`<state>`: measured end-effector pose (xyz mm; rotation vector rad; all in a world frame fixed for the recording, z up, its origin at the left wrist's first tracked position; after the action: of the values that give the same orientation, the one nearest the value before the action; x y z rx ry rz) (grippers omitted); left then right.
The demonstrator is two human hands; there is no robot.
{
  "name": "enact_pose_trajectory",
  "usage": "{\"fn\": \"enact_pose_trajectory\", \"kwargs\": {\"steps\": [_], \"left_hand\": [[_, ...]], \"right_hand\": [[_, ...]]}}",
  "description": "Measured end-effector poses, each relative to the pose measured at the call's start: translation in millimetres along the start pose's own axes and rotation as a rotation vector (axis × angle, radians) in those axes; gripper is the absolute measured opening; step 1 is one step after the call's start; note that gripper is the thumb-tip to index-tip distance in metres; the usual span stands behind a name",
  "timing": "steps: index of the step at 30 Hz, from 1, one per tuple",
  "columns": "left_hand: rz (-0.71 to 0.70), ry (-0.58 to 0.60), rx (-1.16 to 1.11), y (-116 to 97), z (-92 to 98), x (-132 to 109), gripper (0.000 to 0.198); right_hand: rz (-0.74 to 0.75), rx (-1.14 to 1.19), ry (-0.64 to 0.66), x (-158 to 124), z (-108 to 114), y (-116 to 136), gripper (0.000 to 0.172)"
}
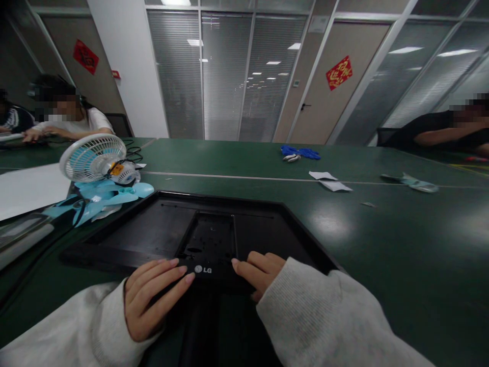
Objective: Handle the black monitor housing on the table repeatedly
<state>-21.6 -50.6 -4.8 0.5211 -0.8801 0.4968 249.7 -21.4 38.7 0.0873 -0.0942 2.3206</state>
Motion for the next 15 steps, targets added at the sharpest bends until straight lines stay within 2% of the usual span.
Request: {"fn": "enact_pose_trajectory", "kwargs": {"steps": [8,15], "left_hand": [[0.051,-0.091,0.088,-3,-1.4,1,0.032],[0.081,-0.101,0.146,-3,-4.0,0,0.033]], "right_hand": [[-0.017,0.091,-0.029,-1,11,-5,0.052],[-0.054,0.156,-0.066,-5,10,-12,0.057]]}}
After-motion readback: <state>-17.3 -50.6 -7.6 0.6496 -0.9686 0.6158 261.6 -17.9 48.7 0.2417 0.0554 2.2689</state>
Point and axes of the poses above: each hand's wrist, its own x-axis towards the middle knuckle, its own z-axis out of the back of the hand, y = z × x, the point moved 1 cm from there along x, towards the middle knuckle, and after that the axes turned 4 degrees about -z, right-handed, at the moved point
